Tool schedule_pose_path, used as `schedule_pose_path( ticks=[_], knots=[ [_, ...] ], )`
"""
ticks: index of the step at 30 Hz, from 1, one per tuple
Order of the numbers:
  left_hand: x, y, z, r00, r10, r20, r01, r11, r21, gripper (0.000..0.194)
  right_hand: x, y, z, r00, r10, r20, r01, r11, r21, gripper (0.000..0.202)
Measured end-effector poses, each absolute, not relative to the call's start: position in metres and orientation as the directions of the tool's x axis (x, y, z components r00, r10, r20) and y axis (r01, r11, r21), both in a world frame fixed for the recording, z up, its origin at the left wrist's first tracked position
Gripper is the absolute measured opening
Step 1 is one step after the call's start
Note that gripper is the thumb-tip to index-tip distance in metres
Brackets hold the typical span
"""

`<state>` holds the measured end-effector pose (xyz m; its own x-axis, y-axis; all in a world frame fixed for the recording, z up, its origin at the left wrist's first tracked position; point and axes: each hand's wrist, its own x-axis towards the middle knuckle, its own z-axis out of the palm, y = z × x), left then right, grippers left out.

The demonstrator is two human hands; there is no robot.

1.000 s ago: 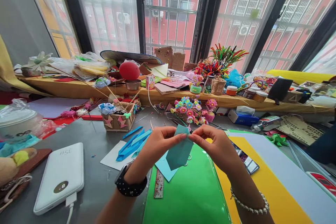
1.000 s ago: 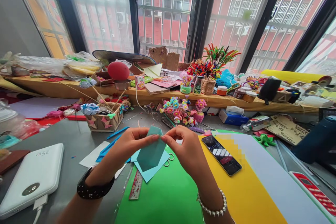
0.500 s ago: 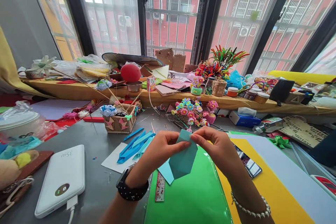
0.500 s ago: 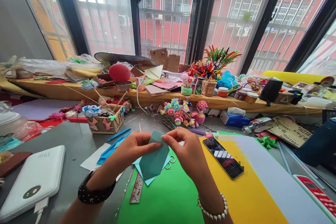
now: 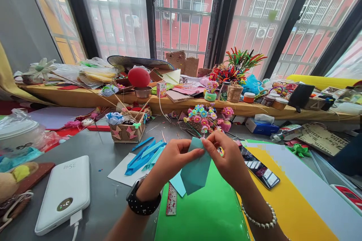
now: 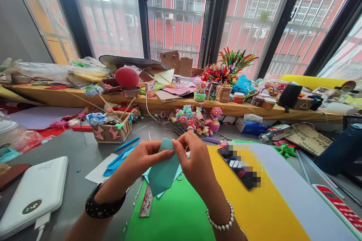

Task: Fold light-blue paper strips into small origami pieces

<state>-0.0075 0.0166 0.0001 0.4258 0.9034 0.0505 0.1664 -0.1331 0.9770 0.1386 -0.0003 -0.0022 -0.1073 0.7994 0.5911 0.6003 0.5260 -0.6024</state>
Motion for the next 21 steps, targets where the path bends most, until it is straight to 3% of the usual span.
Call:
schedule_pose_path(
  ticks=[4, 9, 14, 21],
  knots=[
    [-0.0068, 0.0163, -0.0001, 0.431, 0.898, 0.090, 0.156, -0.173, 0.972, 0.031, 0.1357, 0.0042, -0.0090, -0.108, 0.735, 0.669, 0.723, 0.520, -0.455, 0.026],
    [-0.0091, 0.0168, -0.0005, 0.376, 0.918, 0.126, 0.213, -0.218, 0.953, 0.034, 0.1411, 0.0048, -0.0068, -0.179, 0.755, 0.631, 0.652, 0.572, -0.499, 0.028],
    [-0.0111, 0.0183, -0.0013, 0.311, 0.938, 0.154, 0.224, -0.230, 0.947, 0.034, 0.1434, 0.0063, -0.0058, -0.190, 0.773, 0.605, 0.684, 0.547, -0.483, 0.026],
    [-0.0129, 0.0186, -0.0005, 0.321, 0.937, 0.135, 0.178, -0.199, 0.964, 0.031, 0.1423, 0.0056, -0.0073, -0.209, 0.792, 0.574, 0.629, 0.558, -0.542, 0.027]
  ],
)
